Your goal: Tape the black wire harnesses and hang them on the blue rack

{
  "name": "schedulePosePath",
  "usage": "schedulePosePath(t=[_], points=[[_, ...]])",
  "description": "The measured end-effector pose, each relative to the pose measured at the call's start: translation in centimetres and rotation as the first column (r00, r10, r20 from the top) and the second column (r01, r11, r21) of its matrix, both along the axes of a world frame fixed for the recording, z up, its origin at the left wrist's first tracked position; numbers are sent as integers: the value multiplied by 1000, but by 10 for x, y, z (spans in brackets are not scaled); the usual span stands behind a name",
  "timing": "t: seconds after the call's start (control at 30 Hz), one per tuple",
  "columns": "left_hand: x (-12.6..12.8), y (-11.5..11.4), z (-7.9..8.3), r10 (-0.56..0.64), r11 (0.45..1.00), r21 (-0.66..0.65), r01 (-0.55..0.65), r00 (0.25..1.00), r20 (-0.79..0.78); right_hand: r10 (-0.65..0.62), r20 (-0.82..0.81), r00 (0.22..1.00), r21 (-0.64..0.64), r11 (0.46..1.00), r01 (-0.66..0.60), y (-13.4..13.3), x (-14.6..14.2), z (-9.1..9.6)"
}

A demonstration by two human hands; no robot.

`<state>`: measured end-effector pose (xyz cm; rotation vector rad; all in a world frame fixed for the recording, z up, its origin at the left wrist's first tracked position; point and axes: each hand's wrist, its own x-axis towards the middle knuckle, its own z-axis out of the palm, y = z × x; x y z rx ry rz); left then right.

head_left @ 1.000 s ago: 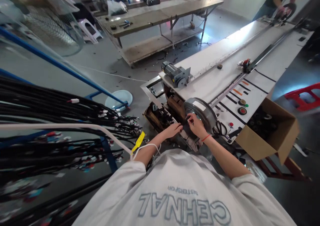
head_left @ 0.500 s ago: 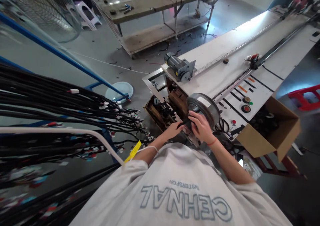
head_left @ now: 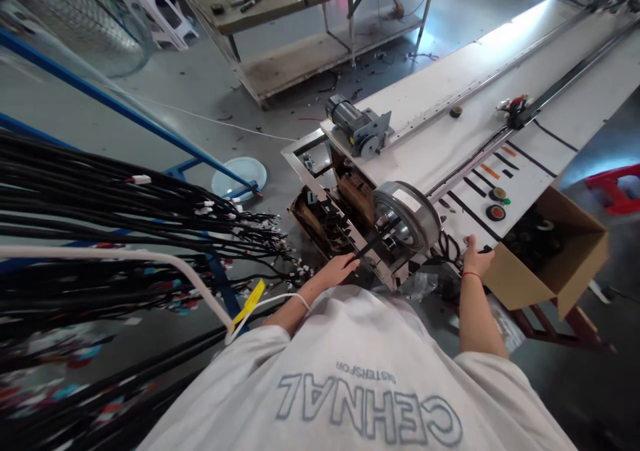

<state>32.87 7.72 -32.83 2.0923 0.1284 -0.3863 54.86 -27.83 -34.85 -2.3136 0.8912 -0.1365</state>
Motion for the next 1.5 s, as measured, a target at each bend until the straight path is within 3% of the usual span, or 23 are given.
schedulePosePath(t=[0.2, 0.4, 0.6, 0.9, 1.07, 1.2, 1.33, 1.5], points=[[-5, -7, -1, 20, 999, 27, -21, 999, 38, -31, -8, 999, -41, 999, 31, -1, 2, -1], [-5, -3, 7, 115, 990, 79, -120, 992, 58, -79, -28, 996, -41, 996, 78, 3, 5, 1], [-2, -9, 9, 105, 994, 39, -107, 994, 41, -65, -61, 996, -59, 996, 61, 4, 6, 1], [42, -23, 15, 118, 988, 86, -124, 990, 79, -62, 18, 998, -25, 998, 63, -3, 8, -7], [64, -36, 23, 132, 971, 191, -146, 988, 86, -69, -15, 998, -47, 997, 68, -1, 6, -5], [67, -44, 26, 181, 939, 292, -184, 983, 38, -81, -10, 997, -60, 995, 81, 3, 4, -2], [51, -33, 9, 198, 929, 333, -160, 976, -85, -81, -24, 996, -76, 994, 79, 5, 4, -1], [18, -1, -39, 152, 967, 231, -110, 973, -175, -51, -4, 999, -76, 996, 50, 2, 6, -4]])
